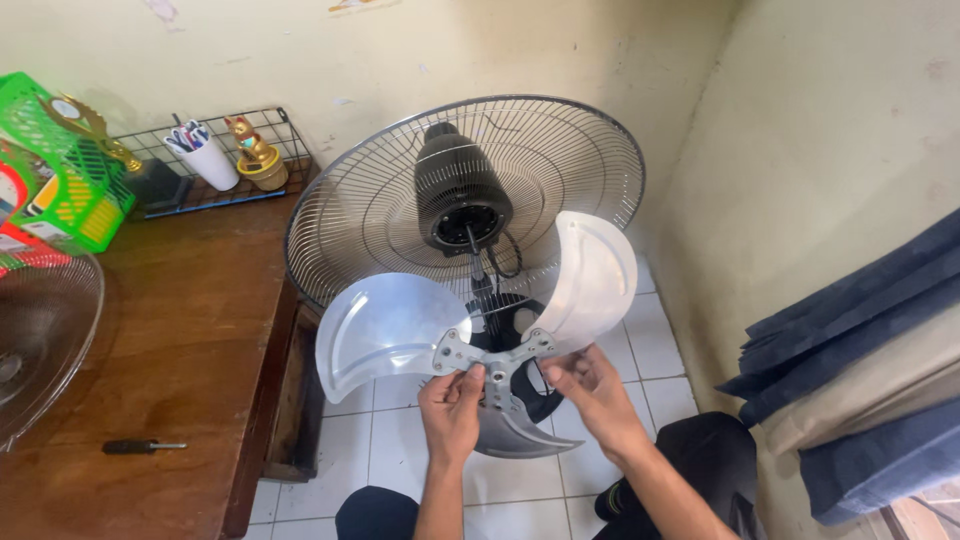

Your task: The person disassembles a standing electric fan by removing the front grille, fan blades, and rear grille. They use a screwdriver to loosen screws and place the removed parts on a nearby wooden table.

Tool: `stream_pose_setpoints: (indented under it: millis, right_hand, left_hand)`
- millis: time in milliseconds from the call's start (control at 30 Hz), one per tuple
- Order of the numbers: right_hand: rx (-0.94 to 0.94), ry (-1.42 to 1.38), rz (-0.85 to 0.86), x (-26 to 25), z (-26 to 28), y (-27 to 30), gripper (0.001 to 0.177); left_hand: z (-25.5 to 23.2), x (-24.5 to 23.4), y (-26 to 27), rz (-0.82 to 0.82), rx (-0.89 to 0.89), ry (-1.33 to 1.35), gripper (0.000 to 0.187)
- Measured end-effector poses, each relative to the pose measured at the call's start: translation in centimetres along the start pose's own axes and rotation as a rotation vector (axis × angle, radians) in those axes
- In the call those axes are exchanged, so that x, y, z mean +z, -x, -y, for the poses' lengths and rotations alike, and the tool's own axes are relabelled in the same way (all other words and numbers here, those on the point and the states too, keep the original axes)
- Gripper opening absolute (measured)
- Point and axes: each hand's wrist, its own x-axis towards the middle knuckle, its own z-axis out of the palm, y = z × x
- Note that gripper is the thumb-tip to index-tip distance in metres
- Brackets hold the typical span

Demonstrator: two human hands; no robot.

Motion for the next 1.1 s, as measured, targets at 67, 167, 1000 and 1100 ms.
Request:
stream_pose_setpoints:
  millis: [67, 167, 1000, 1100]
  right_hand:
    - [0.032, -0.047, 0.117, 1.6, -1.0, 0.6, 0.043]
    - [-0.063, -0.006, 0.177, 3.1, -1.9, 1.0, 0.035]
    - [-0.063, 0.149, -0.098, 1.1, -2.0, 0.7, 0.019]
    - [-0.009, 0.198, -0.104, 1.3, -2.1, 0.6, 0.017]
  left_hand:
    - [-0.1, 0.8, 0.4, 0.011, -0.003, 0.015, 0.024]
    - [0.0, 2.4, 0.8, 0.027, 0.006, -0.034, 0.024]
    - [0.1, -2.5, -0.4, -0.227, -0.044, 0.377, 0.039]
    - [-0.1, -2.4, -0.6, -0.229, -0.025, 0.403, 0.037]
